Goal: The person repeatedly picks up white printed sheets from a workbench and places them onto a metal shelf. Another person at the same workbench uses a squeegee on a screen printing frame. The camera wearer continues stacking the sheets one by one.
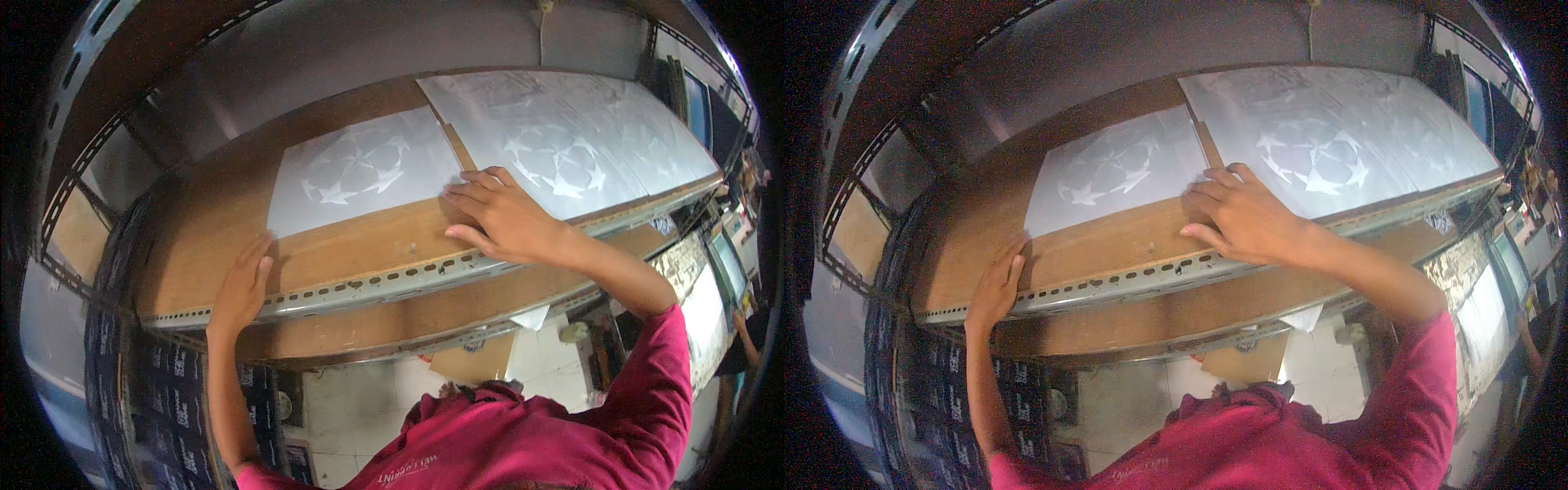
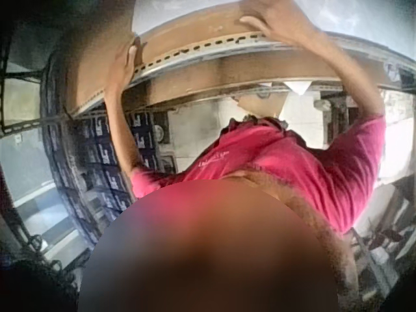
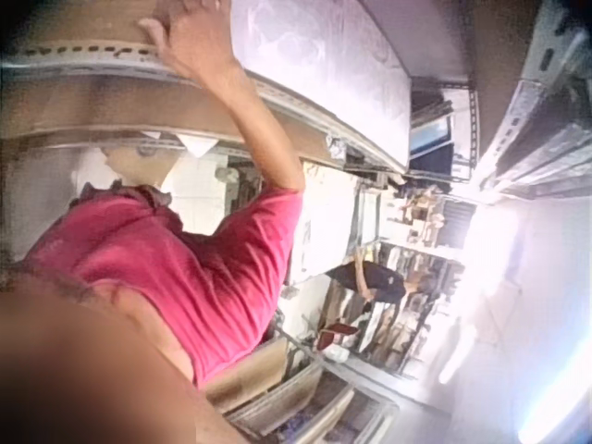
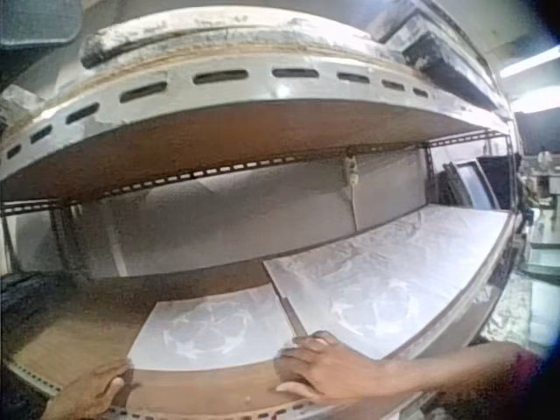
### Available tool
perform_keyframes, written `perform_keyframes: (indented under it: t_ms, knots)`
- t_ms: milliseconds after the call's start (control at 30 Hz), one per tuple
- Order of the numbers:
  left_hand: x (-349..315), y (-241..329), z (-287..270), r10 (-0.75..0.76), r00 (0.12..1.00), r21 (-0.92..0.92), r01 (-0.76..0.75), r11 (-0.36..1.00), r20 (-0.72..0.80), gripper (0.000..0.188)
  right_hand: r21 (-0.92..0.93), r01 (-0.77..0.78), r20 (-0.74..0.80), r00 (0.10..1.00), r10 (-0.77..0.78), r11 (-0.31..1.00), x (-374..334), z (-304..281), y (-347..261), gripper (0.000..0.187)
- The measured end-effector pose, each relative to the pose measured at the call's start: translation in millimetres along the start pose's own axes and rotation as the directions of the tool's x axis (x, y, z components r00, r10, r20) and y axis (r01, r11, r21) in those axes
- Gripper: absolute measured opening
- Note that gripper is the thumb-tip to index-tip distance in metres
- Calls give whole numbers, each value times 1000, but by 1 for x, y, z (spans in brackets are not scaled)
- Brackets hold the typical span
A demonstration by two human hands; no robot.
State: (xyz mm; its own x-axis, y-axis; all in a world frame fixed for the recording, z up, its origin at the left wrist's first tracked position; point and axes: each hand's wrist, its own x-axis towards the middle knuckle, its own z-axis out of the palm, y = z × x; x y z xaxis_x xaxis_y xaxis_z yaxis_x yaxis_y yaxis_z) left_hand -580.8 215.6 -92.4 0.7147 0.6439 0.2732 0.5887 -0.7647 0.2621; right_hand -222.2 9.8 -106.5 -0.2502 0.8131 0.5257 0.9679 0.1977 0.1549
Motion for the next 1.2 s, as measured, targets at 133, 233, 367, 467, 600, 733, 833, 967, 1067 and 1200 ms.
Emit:
perform_keyframes:
  t_ms: [133, 233, 367, 467, 600, 733, 833, 967, 1067, 1200]
  knots:
    - [19, -13, 1, 23, 998, 49, -25, 998, 50, 47, -13, -25, -16, 1000, 25, 1000, 10, 23, 9, 52]
    - [47, -44, 3, 35, 998, 58, -39, 998, 59, 49, 55, -86, 104, 991, 80, 995, 38, 32, 20, 57]
    - [100, -77, 23, 63, 996, -22, -61, 998, 65, 52, 45, -193, 261, 949, 175, 980, 73, 52, 49, 62]
    - [132, -86, 38, 39, 999, -20, -39, 999, 17, 53, 13, -260, 341, 909, 240, 966, 91, 62, 71, 63]
    - [161, -92, 50, 17, 1000, -8, -17, 1000, 12, 53, -41, -315, 367, 878, 308, 948, 100, 66, 85, 61]
    - [169, -98, 50, 46, 999, 13, -45, 999, -9, 52, -78, -330, 333, 881, 337, 941, 103, 80, 93, 60]
    - [169, -112, 57, 96, 995, -35, -97, 995, -20, 49, -32, -313, 362, 881, 303, 949, 95, 75, 90, 54]
    - [126, -82, 46, 133, 991, 98, -134, 986, 20, 46, 81, -206, 287, 942, 175, 975, 64, 53, 85, 44]
    - [43, -50, 8, 50, 999, 93, -52, 994, 21, 45, 161, -91, 169, 984, 63, 983, 44, 32, 38, 37]
    - [-10, -18, 7, 34, 999, 33, -34, 999, 17, 42, 139, -39, 45, 998, 34, 989, -8, 5, -2, 32]
